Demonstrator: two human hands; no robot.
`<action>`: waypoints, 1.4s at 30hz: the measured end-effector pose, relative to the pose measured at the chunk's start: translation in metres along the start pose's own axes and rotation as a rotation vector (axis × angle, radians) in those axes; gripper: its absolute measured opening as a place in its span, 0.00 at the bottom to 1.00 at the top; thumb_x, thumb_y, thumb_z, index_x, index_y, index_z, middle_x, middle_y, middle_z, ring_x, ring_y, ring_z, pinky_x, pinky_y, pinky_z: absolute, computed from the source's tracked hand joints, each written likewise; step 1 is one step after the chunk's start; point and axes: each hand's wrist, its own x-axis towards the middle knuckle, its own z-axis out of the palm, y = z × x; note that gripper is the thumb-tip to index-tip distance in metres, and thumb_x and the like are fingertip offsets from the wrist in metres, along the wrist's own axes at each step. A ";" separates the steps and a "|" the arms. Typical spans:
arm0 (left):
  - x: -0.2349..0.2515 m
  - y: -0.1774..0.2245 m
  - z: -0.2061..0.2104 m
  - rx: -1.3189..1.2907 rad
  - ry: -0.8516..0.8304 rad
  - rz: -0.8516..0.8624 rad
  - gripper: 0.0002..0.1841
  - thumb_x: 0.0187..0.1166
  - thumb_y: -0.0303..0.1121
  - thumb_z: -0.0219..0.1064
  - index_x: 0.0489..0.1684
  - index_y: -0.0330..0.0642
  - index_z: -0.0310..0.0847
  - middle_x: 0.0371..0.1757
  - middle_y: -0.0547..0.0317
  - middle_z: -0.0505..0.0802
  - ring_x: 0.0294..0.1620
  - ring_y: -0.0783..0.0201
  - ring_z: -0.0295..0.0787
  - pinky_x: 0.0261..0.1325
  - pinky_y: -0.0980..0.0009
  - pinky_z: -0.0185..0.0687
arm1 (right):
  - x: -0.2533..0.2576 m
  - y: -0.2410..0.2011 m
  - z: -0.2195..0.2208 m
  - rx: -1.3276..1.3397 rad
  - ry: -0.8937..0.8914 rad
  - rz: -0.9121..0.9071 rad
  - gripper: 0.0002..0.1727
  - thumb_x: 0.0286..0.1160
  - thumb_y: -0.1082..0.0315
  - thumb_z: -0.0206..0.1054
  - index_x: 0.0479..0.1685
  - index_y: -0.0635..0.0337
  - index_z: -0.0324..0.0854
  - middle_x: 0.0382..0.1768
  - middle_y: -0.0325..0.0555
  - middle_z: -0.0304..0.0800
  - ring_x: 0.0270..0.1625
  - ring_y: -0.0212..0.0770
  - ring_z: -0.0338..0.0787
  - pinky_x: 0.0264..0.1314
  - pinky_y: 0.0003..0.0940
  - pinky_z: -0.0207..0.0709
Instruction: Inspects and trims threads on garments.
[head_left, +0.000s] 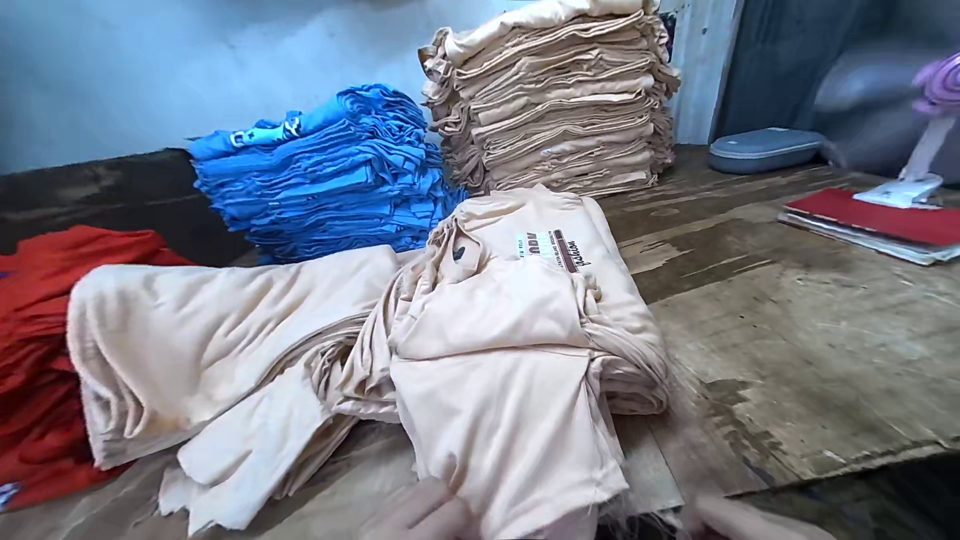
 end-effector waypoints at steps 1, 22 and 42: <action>0.003 0.010 -0.001 -0.013 0.052 -0.010 0.10 0.67 0.35 0.79 0.37 0.38 0.90 0.34 0.49 0.91 0.38 0.53 0.90 0.45 0.54 0.86 | 0.001 -0.001 -0.002 -0.054 -0.004 0.025 0.14 0.81 0.58 0.71 0.47 0.60 0.93 0.52 0.55 0.94 0.53 0.54 0.94 0.57 0.53 0.87; 0.041 0.043 0.063 -0.202 0.541 -0.002 0.13 0.80 0.37 0.73 0.59 0.51 0.92 0.52 0.61 0.93 0.55 0.69 0.86 0.59 0.70 0.81 | 0.022 -0.002 0.014 0.198 0.500 0.153 0.21 0.66 0.49 0.82 0.45 0.59 0.93 0.52 0.51 0.90 0.53 0.36 0.89 0.52 0.32 0.86; 0.047 0.058 0.050 0.136 0.467 0.049 0.11 0.83 0.41 0.68 0.56 0.55 0.92 0.48 0.59 0.93 0.46 0.59 0.84 0.49 0.60 0.75 | 0.037 -0.005 0.057 0.048 0.728 0.174 0.18 0.69 0.52 0.78 0.53 0.50 0.94 0.59 0.49 0.88 0.63 0.43 0.84 0.65 0.45 0.79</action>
